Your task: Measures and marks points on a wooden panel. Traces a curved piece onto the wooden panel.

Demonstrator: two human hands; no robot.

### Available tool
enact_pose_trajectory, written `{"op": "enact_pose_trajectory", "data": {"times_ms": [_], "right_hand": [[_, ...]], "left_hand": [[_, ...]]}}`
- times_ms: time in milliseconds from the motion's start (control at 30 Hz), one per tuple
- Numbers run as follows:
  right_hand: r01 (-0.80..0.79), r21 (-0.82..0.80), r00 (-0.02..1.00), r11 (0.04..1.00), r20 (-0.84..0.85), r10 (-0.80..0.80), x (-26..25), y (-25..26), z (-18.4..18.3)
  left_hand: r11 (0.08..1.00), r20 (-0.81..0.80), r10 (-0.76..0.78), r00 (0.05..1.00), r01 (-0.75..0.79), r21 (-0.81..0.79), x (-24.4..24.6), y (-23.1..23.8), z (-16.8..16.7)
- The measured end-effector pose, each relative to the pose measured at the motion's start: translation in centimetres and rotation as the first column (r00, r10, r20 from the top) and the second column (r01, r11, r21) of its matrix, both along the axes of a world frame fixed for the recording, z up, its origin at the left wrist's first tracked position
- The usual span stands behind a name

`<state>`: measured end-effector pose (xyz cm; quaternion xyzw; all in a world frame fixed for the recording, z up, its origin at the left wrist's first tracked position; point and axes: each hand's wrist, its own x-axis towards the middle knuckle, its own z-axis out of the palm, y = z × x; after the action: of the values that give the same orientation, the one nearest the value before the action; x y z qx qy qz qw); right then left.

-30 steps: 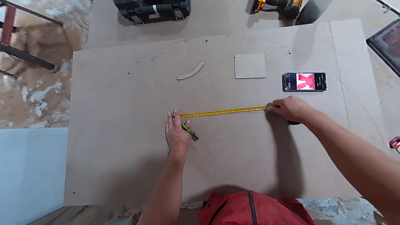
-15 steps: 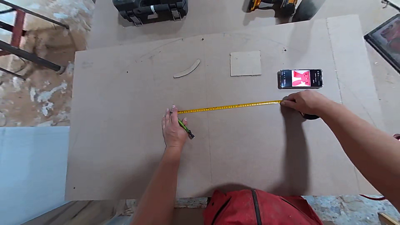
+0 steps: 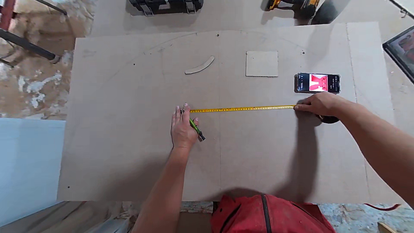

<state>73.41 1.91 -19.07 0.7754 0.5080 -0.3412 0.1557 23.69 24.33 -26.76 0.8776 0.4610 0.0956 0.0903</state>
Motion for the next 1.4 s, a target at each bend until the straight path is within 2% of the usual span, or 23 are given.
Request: {"op": "enact_pose_trajectory", "data": {"times_ms": [367, 567, 867, 1133, 1400], "right_hand": [[-0.001, -0.065, 1.000, 0.998, -0.013, 0.000, 0.0, 0.7, 0.0], [-0.063, -0.030, 0.998, 0.998, 0.001, 0.063, 0.3, 0.1, 0.2], [-0.003, -0.056, 1.000, 0.998, 0.009, 0.003, -0.2, -0.5, 0.1], [0.063, -0.136, 0.995, 0.989, -0.062, -0.072, 0.0, 0.5, 0.4], [-0.012, -0.117, 0.999, 0.993, -0.052, 0.006, 0.4, 0.5, -0.2]], "left_hand": [[1.000, 0.023, 0.006, 1.000, -0.005, -0.014, -0.3, 0.2, 0.3], [0.989, 0.020, 0.048, 0.999, -0.044, -0.141, 0.4, -0.4, 1.3], [0.994, 0.021, 0.058, 0.998, -0.056, -0.092, 0.4, -0.3, 0.5], [0.995, 0.029, 0.057, 0.998, -0.055, -0.080, 0.3, -0.2, 0.5], [0.994, -0.021, 0.062, 0.998, -0.064, -0.086, 0.2, -0.1, 0.5]]}}
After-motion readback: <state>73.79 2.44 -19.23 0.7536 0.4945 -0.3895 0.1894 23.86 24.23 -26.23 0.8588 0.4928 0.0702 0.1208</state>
